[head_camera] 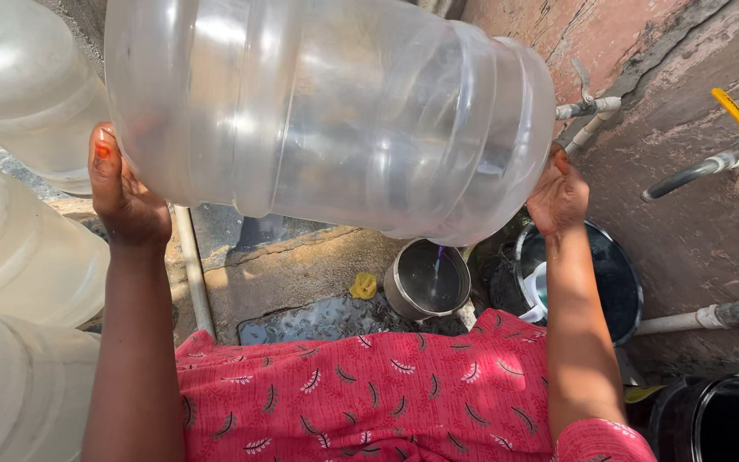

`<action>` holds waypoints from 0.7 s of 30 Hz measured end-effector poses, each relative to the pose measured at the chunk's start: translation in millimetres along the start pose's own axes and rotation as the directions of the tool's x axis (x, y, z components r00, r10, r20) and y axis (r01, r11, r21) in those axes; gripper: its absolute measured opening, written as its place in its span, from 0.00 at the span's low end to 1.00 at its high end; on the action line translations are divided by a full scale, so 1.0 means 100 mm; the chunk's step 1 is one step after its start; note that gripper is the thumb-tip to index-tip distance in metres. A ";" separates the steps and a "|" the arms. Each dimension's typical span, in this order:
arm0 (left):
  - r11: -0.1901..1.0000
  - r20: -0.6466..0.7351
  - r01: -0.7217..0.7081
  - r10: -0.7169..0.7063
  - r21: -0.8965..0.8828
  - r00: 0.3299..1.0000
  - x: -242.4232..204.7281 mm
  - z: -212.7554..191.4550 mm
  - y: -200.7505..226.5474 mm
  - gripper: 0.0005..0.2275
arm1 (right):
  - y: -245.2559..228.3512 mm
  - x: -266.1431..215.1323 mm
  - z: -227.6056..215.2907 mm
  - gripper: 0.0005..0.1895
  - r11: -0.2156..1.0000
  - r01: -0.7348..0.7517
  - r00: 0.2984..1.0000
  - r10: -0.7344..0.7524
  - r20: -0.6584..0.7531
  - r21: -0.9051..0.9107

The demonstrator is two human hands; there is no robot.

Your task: The person cleans a large plastic water jug by filling it with water and shaking it, then pouring the water out.

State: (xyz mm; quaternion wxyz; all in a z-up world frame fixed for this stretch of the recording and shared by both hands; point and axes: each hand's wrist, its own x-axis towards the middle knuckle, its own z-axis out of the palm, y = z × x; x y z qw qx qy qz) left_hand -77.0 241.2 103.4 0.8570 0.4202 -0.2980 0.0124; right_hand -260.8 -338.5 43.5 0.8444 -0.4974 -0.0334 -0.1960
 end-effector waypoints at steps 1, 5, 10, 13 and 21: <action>0.999 0.016 -0.007 0.006 0.047 1.000 -0.02 0.02 0.00 0.27 | 0.01 0.01 0.05 0.25 1.000 -0.016 0.999 0.017 -0.051 0.025; 0.965 0.105 0.059 -0.089 0.255 0.991 -0.07 0.05 -0.07 0.39 | 0.19 0.02 -0.06 0.26 0.994 -0.099 0.975 0.088 -0.206 -0.046; 0.709 -0.234 0.502 -0.447 0.496 0.863 -0.16 -0.19 -0.41 0.43 | 0.36 -0.11 -0.61 0.33 0.546 -0.722 0.685 0.478 -0.550 -0.425; 0.292 -0.532 0.753 -0.561 0.589 0.634 -0.23 -0.35 -0.79 0.41 | 0.63 -0.27 -0.86 0.39 0.196 -0.834 0.520 0.596 -0.612 -0.516; 0.698 -0.152 0.441 -0.437 0.563 0.886 0.13 -0.08 -0.41 0.32 | 0.52 -0.03 -0.66 0.23 0.818 -0.390 0.900 0.241 -0.363 -0.423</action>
